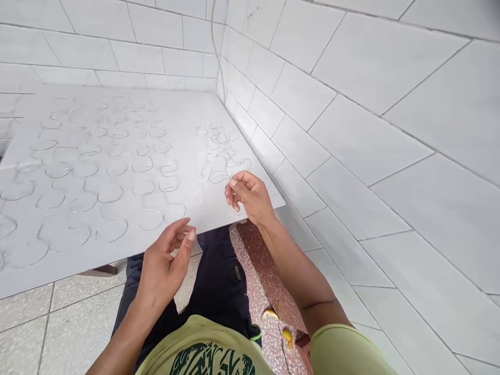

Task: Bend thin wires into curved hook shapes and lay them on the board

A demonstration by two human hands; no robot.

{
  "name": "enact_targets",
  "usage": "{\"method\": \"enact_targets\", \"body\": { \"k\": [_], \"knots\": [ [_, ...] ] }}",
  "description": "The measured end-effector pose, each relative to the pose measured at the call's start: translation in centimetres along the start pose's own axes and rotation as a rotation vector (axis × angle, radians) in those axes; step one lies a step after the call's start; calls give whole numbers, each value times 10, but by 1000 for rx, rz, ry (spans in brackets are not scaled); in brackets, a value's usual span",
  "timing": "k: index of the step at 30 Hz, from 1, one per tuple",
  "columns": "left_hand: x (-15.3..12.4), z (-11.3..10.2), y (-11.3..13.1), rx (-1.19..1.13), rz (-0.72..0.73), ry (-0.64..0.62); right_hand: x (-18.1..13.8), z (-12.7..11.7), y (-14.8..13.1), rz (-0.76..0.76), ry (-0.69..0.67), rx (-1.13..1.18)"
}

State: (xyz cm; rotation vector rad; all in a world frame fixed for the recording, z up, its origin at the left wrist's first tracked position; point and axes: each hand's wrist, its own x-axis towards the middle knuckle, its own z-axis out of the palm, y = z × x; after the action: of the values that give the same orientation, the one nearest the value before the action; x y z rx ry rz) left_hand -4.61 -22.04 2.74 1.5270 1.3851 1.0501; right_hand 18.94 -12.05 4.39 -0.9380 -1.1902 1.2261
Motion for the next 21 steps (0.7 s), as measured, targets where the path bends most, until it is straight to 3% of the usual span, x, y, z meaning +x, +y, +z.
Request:
{"method": "enact_targets", "body": {
  "k": [4,8,21],
  "knots": [
    [18,10,15,-2,113,86,-7,28,11,2,-76,97],
    [27,14,10,92,200,136,-10,43,23,45,-117,130],
    [31,7,-12,114,179,75,-17,49,35,110,-188,122]
  ]
}}
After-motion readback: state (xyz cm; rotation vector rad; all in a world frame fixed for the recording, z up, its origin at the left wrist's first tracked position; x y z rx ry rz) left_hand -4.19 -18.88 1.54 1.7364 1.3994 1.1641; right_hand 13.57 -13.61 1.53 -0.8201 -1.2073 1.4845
